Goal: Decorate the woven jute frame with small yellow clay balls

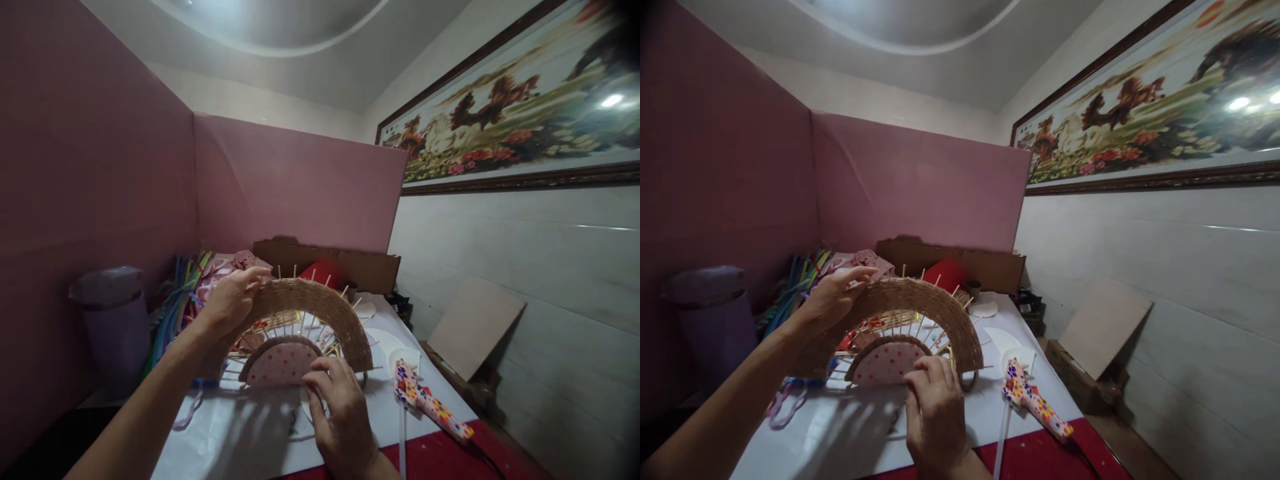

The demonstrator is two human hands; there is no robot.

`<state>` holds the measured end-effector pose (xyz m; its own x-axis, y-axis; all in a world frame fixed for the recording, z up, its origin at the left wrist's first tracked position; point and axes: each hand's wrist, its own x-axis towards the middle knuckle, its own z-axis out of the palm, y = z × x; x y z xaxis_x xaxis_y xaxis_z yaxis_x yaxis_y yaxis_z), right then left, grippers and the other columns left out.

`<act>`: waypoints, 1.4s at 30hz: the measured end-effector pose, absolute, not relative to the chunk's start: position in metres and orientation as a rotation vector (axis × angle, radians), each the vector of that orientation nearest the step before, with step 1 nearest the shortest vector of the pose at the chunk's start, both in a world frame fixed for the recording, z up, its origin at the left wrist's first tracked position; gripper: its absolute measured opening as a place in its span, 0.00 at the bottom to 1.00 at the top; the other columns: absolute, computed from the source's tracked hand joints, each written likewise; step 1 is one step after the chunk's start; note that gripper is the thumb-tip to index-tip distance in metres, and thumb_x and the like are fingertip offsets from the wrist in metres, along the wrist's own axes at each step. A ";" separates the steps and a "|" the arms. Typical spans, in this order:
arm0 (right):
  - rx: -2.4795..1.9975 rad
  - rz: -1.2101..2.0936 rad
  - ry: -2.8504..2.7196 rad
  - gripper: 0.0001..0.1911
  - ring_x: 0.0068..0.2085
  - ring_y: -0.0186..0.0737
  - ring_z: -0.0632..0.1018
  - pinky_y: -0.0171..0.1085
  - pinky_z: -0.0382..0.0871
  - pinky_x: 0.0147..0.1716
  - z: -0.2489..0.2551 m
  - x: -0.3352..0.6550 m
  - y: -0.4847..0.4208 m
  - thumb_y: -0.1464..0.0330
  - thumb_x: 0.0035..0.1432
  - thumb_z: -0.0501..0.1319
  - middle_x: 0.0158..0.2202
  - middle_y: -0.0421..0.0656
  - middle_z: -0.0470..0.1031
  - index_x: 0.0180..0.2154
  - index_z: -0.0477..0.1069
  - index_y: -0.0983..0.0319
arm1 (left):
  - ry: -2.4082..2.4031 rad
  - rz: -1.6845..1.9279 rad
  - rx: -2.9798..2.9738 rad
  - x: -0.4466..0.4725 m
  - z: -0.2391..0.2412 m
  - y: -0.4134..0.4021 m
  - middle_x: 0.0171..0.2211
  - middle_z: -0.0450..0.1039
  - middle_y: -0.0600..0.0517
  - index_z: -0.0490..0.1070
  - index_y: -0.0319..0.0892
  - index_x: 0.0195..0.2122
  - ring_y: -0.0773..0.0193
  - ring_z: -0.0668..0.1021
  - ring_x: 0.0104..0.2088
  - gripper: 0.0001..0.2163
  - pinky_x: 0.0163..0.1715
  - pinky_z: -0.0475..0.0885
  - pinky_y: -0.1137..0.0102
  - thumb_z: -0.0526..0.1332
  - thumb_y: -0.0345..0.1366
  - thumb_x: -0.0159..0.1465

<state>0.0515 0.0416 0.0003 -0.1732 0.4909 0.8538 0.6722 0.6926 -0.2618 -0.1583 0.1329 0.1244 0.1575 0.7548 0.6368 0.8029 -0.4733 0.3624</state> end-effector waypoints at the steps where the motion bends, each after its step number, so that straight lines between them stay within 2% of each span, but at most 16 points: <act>1: -0.924 -0.183 -1.820 0.08 0.38 0.42 0.71 0.41 0.67 0.37 0.001 0.052 0.042 0.77 0.55 0.54 0.35 0.45 0.69 0.33 0.69 0.61 | -1.571 -1.230 -2.349 -0.158 0.125 0.133 0.39 0.76 0.46 0.71 0.43 0.47 0.59 0.75 0.39 0.16 0.39 0.67 0.66 0.50 0.31 0.60; 6: -0.936 -0.040 -1.745 0.08 0.36 0.39 0.71 0.38 0.65 0.36 0.002 0.053 0.042 0.74 0.60 0.53 0.33 0.43 0.70 0.32 0.68 0.60 | -1.591 -1.212 -2.322 -0.160 0.122 0.138 0.40 0.75 0.45 0.72 0.42 0.47 0.56 0.75 0.39 0.17 0.40 0.66 0.65 0.51 0.32 0.59; 11: -0.957 -0.018 -1.779 0.07 0.36 0.39 0.70 0.38 0.64 0.36 0.000 0.050 0.042 0.75 0.59 0.54 0.32 0.42 0.70 0.30 0.68 0.61 | -1.621 -1.236 -2.319 -0.167 0.112 0.152 0.39 0.75 0.45 0.71 0.40 0.48 0.57 0.75 0.39 0.19 0.37 0.66 0.67 0.50 0.32 0.58; 18: -0.933 -0.065 -1.815 0.08 0.36 0.40 0.70 0.39 0.65 0.35 -0.006 0.049 0.045 0.75 0.58 0.53 0.33 0.44 0.70 0.31 0.68 0.61 | -1.758 -1.238 -2.371 -0.175 0.097 0.174 0.28 0.74 0.52 0.72 0.39 0.45 0.63 0.73 0.29 0.23 0.28 0.64 0.72 0.49 0.27 0.49; 22: -0.956 -0.091 -1.814 0.07 0.36 0.41 0.70 0.39 0.65 0.35 -0.006 0.051 0.045 0.76 0.58 0.54 0.32 0.44 0.70 0.31 0.68 0.60 | -1.788 -1.164 -2.370 -0.178 0.091 0.182 0.29 0.75 0.51 0.74 0.41 0.44 0.62 0.74 0.31 0.21 0.31 0.65 0.72 0.51 0.28 0.49; 27: -1.000 -0.079 -1.826 0.07 0.36 0.41 0.70 0.39 0.65 0.35 -0.005 0.050 0.046 0.76 0.57 0.55 0.32 0.44 0.70 0.30 0.68 0.61 | -1.805 -1.113 -2.386 -0.179 0.083 0.187 0.31 0.76 0.49 0.73 0.40 0.45 0.59 0.75 0.33 0.19 0.34 0.66 0.70 0.53 0.35 0.53; 31: -1.029 -0.063 -1.839 0.07 0.36 0.42 0.70 0.39 0.65 0.36 -0.006 0.050 0.047 0.76 0.57 0.55 0.32 0.44 0.70 0.29 0.68 0.61 | -1.836 -1.109 -2.392 -0.179 0.079 0.190 0.31 0.77 0.48 0.73 0.39 0.44 0.59 0.76 0.32 0.19 0.31 0.67 0.71 0.53 0.34 0.52; 35: -1.060 -0.038 -1.812 0.07 0.37 0.41 0.70 0.39 0.65 0.36 -0.005 0.051 0.047 0.75 0.57 0.54 0.33 0.45 0.70 0.29 0.68 0.61 | -1.801 -1.161 -2.387 -0.178 0.083 0.187 0.34 0.77 0.48 0.75 0.40 0.43 0.60 0.76 0.34 0.20 0.33 0.67 0.72 0.52 0.31 0.50; 42: -1.085 0.230 -1.654 0.07 0.38 0.40 0.72 0.36 0.66 0.37 0.013 0.059 0.047 0.71 0.59 0.55 0.34 0.44 0.71 0.29 0.70 0.61 | -1.794 -1.334 -2.403 -0.174 0.089 0.179 0.30 0.77 0.49 0.75 0.39 0.40 0.59 0.76 0.32 0.18 0.31 0.68 0.70 0.54 0.35 0.51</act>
